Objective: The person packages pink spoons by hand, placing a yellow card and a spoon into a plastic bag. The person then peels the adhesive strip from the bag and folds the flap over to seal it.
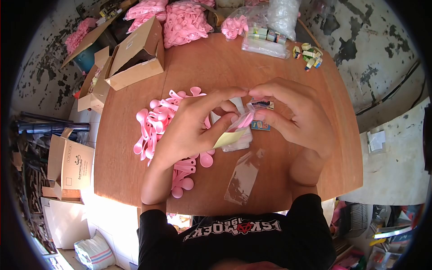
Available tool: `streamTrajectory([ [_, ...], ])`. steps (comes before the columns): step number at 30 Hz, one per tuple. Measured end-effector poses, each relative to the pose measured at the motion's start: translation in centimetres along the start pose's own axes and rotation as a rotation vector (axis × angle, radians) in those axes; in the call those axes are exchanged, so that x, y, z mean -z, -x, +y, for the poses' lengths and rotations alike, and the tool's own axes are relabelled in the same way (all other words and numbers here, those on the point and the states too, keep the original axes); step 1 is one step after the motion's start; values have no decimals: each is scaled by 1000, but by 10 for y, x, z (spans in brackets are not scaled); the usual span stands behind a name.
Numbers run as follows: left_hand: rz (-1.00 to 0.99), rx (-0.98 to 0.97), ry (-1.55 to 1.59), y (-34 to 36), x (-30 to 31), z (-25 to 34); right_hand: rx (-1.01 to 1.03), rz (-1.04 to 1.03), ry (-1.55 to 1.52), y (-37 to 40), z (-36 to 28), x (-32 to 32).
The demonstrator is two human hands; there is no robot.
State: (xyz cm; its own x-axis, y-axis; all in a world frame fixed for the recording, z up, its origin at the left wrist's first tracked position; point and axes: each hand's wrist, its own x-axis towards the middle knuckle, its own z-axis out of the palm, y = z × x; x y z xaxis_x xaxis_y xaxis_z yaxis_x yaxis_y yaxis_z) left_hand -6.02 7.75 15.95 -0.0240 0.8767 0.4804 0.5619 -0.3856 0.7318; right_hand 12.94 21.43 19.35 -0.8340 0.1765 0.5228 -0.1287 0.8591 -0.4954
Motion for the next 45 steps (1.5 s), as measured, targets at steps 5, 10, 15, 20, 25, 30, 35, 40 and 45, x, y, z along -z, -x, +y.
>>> streamTrajectory([
  [5,-51,-39,45,-3,-11,-7,30,71,76,-2,8,-5],
  [10,-35,42,-14,-3,-27,-23,-72,16,249,-4,17,-12],
  [15,32,74,122,-5,-20,-17,33,282,6,-1,8,3],
  [20,105,75,183,-7,-23,-16,31,173,3,3,14,2],
  [25,147,65,222,-5,-16,-13,63,154,13,-4,19,-9],
  [30,309,66,363,-5,-3,-9,-13,291,-241,-8,24,-16],
  [35,344,-14,428,0,7,-6,-209,71,-409,-15,16,-16],
  [40,382,-25,441,1,15,-3,-230,131,-478,-15,18,-20],
  [45,420,-69,418,5,27,-4,-96,368,-596,-3,5,3],
])
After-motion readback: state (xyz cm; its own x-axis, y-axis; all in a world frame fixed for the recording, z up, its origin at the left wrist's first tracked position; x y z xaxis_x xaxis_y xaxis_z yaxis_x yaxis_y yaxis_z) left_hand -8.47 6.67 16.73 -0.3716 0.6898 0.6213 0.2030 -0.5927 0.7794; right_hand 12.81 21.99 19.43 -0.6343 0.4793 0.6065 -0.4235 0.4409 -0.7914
